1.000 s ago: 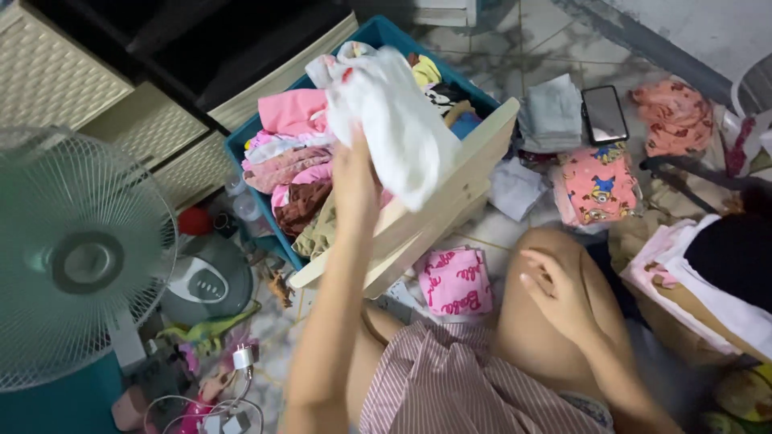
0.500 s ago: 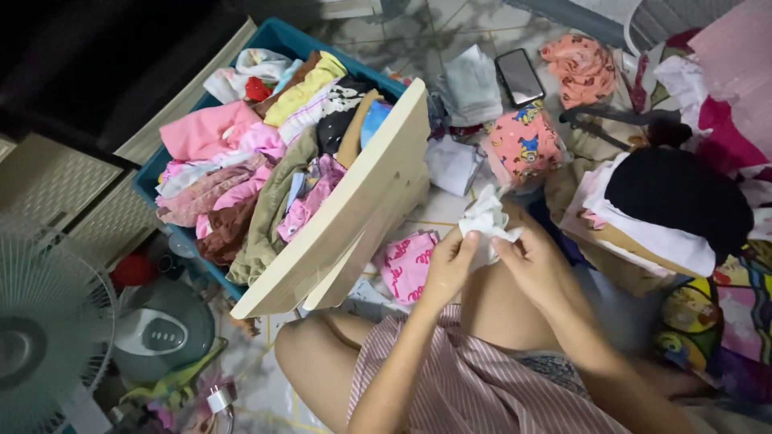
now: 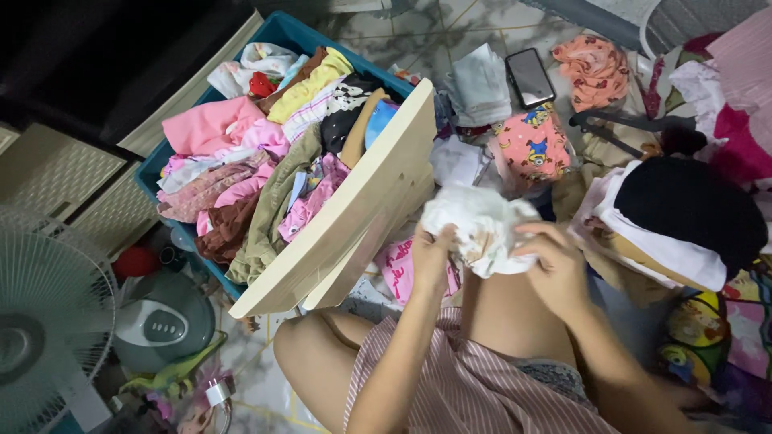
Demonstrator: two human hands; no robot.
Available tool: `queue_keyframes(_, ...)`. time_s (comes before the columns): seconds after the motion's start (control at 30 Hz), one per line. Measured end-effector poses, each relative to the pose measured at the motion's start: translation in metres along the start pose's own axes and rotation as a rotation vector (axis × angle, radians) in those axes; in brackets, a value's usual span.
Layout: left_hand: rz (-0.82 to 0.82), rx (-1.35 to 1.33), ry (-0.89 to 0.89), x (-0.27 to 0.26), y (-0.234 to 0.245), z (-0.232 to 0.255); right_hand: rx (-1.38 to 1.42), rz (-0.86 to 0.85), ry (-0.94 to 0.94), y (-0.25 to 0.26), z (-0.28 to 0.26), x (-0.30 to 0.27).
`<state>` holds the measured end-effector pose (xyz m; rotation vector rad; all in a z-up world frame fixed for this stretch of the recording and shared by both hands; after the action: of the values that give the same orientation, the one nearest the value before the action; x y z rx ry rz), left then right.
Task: Folding various items of clothing taken from a plastic storage drawer.
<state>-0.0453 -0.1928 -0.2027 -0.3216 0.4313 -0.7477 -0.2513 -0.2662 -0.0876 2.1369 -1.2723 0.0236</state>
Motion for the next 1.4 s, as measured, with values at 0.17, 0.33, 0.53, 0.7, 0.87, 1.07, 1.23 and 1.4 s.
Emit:
queue_keyframes(0.17,0.047,-0.124,0.155,0.004,0.001,-0.005,-0.113,0.010,0.074,0.022,0.019,-0.012)
queue_keyframes(0.33,0.033,0.222,0.230,0.005,0.054,-0.113,-0.345,-0.252,0.011,0.016,0.071,-0.053)
queue_keyframes(0.53,0.040,0.650,-0.294,-0.001,0.055,-0.092,-0.344,-0.103,-0.110,0.011,0.080,-0.062)
queue_keyframes(0.7,-0.225,1.065,-0.438,-0.009,-0.005,-0.038,-0.272,0.050,0.011,0.003,0.052,-0.034)
queue_keyframes(0.87,-0.282,1.091,-0.308,-0.012,-0.021,-0.032,-0.321,-0.009,0.064,-0.011,0.017,-0.024)
queue_keyframes(1.07,-0.313,0.977,-0.304,-0.017,-0.012,-0.038,-0.425,-0.183,-0.107,-0.022,0.023,-0.029)
queue_keyframes(1.23,-0.319,0.879,-0.249,-0.039,-0.027,-0.014,-0.300,-0.127,-0.242,-0.024,0.059,-0.035)
queue_keyframes(1.4,-0.185,0.881,-0.303,-0.032,-0.035,-0.022,-0.198,-0.192,-0.555,-0.025,0.070,-0.034)
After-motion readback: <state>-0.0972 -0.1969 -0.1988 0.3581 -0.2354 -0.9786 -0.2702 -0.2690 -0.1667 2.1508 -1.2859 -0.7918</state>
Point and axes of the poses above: each hand's wrist, its own x-axis towards the middle knuckle, its own y-axis out of the back of the hand, z = x × y, the point moved 5 cm from there along x, towards the middle knuckle, and after that the axes turned 3 degrees about z, right-handed, at the moved point
